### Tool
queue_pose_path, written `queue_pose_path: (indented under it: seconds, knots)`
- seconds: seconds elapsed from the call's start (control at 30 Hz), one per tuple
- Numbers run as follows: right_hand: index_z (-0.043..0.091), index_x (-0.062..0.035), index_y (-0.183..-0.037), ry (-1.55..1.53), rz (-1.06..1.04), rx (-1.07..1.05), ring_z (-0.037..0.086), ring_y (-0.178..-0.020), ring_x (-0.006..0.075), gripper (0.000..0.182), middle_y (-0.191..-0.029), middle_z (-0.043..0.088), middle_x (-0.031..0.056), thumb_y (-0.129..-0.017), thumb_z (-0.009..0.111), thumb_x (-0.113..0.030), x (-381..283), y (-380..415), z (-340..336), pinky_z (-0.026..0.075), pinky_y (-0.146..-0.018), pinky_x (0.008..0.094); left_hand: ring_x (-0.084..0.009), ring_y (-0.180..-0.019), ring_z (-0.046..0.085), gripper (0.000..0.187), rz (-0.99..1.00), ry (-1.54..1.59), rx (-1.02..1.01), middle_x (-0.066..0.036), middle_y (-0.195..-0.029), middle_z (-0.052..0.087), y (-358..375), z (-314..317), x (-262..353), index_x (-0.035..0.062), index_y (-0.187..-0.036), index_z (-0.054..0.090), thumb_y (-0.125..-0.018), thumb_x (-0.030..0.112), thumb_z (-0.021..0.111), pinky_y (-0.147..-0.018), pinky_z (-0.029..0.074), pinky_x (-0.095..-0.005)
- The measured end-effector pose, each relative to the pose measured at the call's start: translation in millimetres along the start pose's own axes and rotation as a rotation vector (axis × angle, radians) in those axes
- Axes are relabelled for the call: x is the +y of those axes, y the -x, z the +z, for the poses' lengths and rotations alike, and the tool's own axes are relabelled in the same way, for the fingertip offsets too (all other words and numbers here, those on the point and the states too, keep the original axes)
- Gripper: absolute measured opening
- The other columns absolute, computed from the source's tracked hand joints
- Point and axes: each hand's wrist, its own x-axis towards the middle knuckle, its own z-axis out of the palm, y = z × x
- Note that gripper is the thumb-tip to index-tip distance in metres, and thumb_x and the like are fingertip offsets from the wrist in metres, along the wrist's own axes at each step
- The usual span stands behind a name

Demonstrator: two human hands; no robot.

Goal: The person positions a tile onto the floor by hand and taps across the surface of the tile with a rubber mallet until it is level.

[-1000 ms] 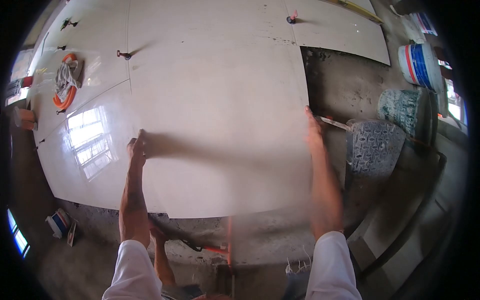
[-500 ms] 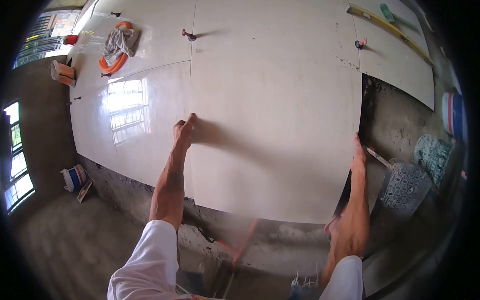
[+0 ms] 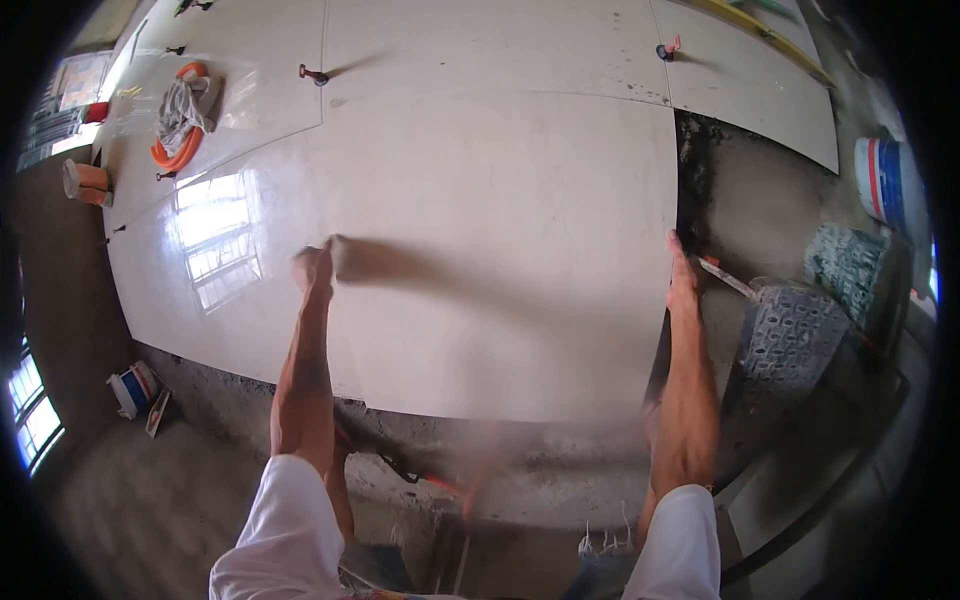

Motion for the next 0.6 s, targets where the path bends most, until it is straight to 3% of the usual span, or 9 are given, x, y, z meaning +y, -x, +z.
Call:
queue_pose_path:
  seconds: [0.03, 0.1, 0.17, 0.23, 0.27, 0.33, 0.37, 0.47, 0.6]
  knots:
    - [0.046, -0.0009, -0.139, 0.017, -0.034, 0.013, 0.053, -0.123, 0.0253, 0.077, -0.135, 0.055, 0.0136, -0.081, 0.077, -0.043, 8.0, 0.8, -8.7, 0.044, -0.102, 0.0363, -0.0304, -0.077, 0.062, 0.047, 0.057, -0.206, 0.117, -0.017, -0.077, 0.063, 10.1, -18.2, 14.8, -0.0038, -0.083, 0.066, -0.083, 0.043, 0.071, -0.075, 0.049, -0.0421]
    - [0.040, 0.0012, -0.141, 0.184, -0.145, 0.157, 0.054, -0.121, 0.0271, 0.083, -0.132, 0.055, 0.0176, -0.081, 0.077, -0.043, 10.4, 54.9, 15.3, 0.045, -0.102, 0.0362, -0.0343, -0.090, 0.060, 0.039, 0.180, 0.224, 0.200, -0.017, -0.093, 0.064, 94.3, -123.7, 78.6, 0.0003, -0.091, 0.065, -0.085, 0.039, 0.070, -0.078, 0.047, -0.0423]
    - [0.033, 0.0022, -0.143, 0.372, -0.183, 0.375, 0.052, -0.122, 0.0304, 0.089, -0.131, 0.053, 0.0225, -0.081, 0.076, -0.045, 9.1, 101.3, 35.3, 0.044, -0.103, 0.0400, -0.0339, -0.093, 0.058, 0.033, 0.405, 0.105, 0.526, -0.015, -0.097, 0.063, 170.2, -160.7, 56.2, 0.0027, -0.099, 0.062, -0.086, 0.033, 0.068, -0.082, 0.045, -0.0440]
    - [0.026, 0.0013, -0.145, 0.788, -0.352, 0.584, 0.046, -0.128, 0.0350, 0.095, -0.135, 0.048, 0.0267, -0.081, 0.074, -0.050, 45.2, 144.7, 13.2, 0.039, -0.106, 0.0474, -0.0372, -0.111, 0.051, 0.045, 0.630, -0.091, 0.304, -0.015, -0.118, 0.057, 237.8, -167.7, 9.3, 0.0088, -0.122, 0.057, -0.084, 0.028, 0.069, -0.093, 0.040, -0.0490]
    - [0.024, 0.0005, -0.146, 1.073, -0.579, 0.610, 0.042, -0.132, 0.0371, 0.098, -0.138, 0.044, 0.0279, -0.080, 0.074, -0.052, 78.4, 156.1, -4.6, 0.036, -0.107, 0.0510, -0.0350, -0.119, 0.046, 0.055, 0.539, -0.149, 0.157, -0.014, -0.126, 0.053, 271.5, -159.6, -5.4, 0.0089, -0.127, 0.055, -0.080, 0.031, 0.073, -0.098, 0.034, -0.0517]
    - [0.015, -0.0064, -0.152, 1.534, -0.948, 0.286, 0.024, -0.143, 0.0378, 0.105, -0.151, 0.026, 0.0268, -0.078, 0.073, -0.054, 144.7, 173.7, -46.1, 0.029, -0.108, 0.0610, -0.0344, -0.135, 0.032, 0.077, 0.257, -0.224, -0.139, -0.015, -0.144, 0.038, 295.9, -135.0, -26.3, 0.0106, -0.140, 0.044, -0.075, 0.035, 0.078, -0.106, 0.023, -0.0571]
    - [0.014, -0.0083, -0.153, 1.650, -0.901, 0.140, 0.020, -0.145, 0.0378, 0.108, -0.154, 0.020, 0.0247, -0.076, 0.075, -0.053, 137.9, 189.2, -27.7, 0.028, -0.107, 0.0634, -0.0361, -0.142, 0.022, 0.090, 0.072, -0.240, -0.300, -0.016, -0.153, 0.028, 298.2, -124.6, -40.9, 0.0121, -0.147, 0.035, -0.074, 0.037, 0.079, -0.107, 0.019, -0.0597]
    - [0.008, -0.0134, -0.155, 1.905, -0.681, -0.086, 0.007, -0.148, 0.0382, 0.117, -0.160, 0.004, 0.0188, -0.070, 0.081, -0.049, 119.3, 236.3, 33.0, 0.024, -0.105, 0.0702, -0.0406, -0.146, 0.007, 0.113, -0.024, -0.228, -0.352, -0.019, -0.160, 0.006, 263.0, -77.9, -92.4, 0.0132, -0.155, 0.011, -0.071, 0.051, 0.077, -0.103, 0.018, -0.0681]
    - [-0.002, -0.0160, -0.155, 1.870, -0.444, -0.123, 0.000, -0.146, 0.0454, 0.132, -0.160, -0.006, 0.0201, -0.062, 0.088, -0.041, 104.9, 230.2, 130.1, 0.015, -0.110, 0.0687, -0.0413, -0.148, -0.001, 0.130, -0.015, -0.146, -0.494, -0.021, -0.160, -0.001, 200.8, -39.3, -98.8, 0.0126, -0.155, 0.005, -0.060, 0.053, 0.085, -0.102, 0.019, -0.0724]
